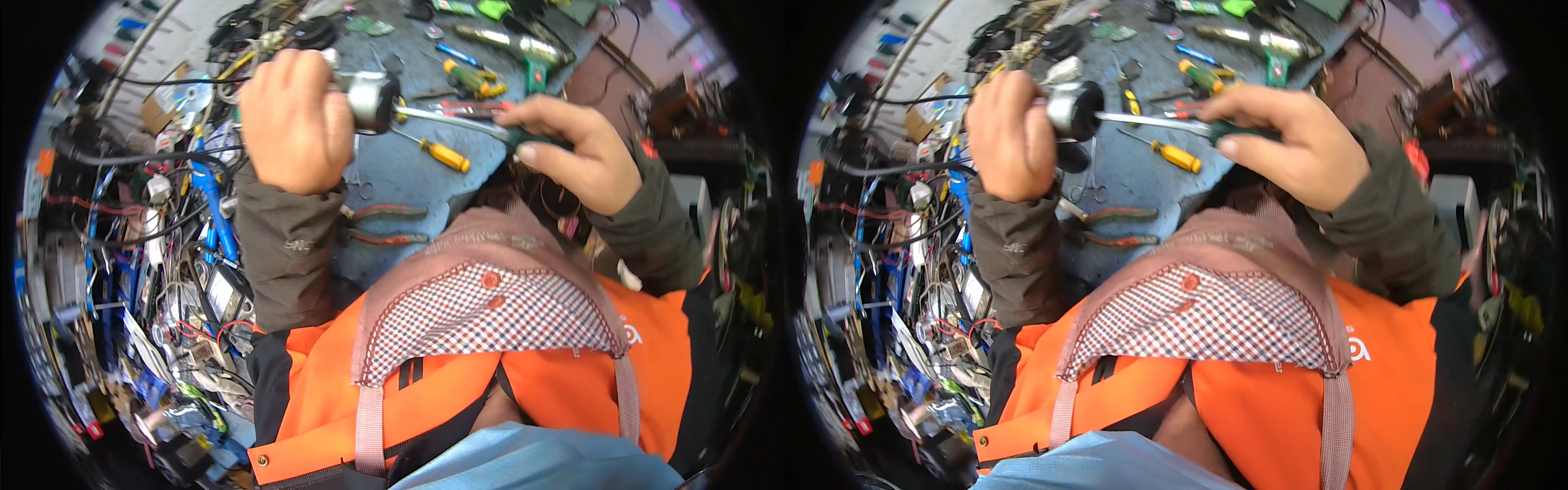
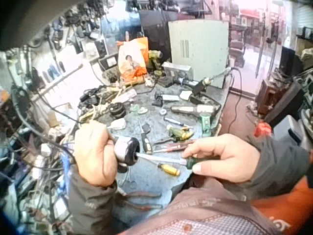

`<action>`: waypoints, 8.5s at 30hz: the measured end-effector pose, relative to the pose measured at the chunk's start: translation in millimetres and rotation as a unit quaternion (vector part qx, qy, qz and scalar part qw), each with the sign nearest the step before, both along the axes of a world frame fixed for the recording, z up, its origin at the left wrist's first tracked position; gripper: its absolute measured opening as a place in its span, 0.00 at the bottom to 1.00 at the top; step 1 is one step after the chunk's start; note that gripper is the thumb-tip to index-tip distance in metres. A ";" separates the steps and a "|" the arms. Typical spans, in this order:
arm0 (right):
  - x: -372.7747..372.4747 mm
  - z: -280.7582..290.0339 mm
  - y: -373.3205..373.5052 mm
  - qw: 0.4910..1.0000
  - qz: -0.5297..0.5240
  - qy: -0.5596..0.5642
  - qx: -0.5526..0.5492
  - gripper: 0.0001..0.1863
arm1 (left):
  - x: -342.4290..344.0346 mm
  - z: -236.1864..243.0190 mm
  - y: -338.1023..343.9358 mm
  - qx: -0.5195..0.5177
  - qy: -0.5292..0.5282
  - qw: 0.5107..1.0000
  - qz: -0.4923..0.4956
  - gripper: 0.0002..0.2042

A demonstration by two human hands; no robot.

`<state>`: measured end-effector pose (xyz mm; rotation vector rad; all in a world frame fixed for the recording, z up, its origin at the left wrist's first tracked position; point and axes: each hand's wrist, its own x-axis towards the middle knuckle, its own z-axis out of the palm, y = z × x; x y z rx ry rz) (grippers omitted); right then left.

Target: The person disassembles a cylindrical electronic device, removes a black cap, and uses a screwdriver to adjust internal components. They then reassemble the device and place it on the workbench.

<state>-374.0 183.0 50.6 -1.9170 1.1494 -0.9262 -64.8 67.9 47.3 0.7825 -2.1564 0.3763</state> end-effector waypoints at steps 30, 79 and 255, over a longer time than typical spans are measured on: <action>102.5 -41.8 -161.8 0.951 0.066 -0.300 -0.017 0.25 | 40.7 45.6 47.5 0.110 -0.034 0.990 0.078 0.20; 120.8 -46.7 -199.3 0.905 0.023 -0.415 0.087 0.09 | 2.4 -107.0 -43.6 0.498 0.488 0.674 -0.244 0.23; 174.6 24.2 -185.8 0.757 0.103 -0.253 -0.594 0.27 | 0.9 6.9 -25.0 0.291 0.556 0.726 -0.280 0.46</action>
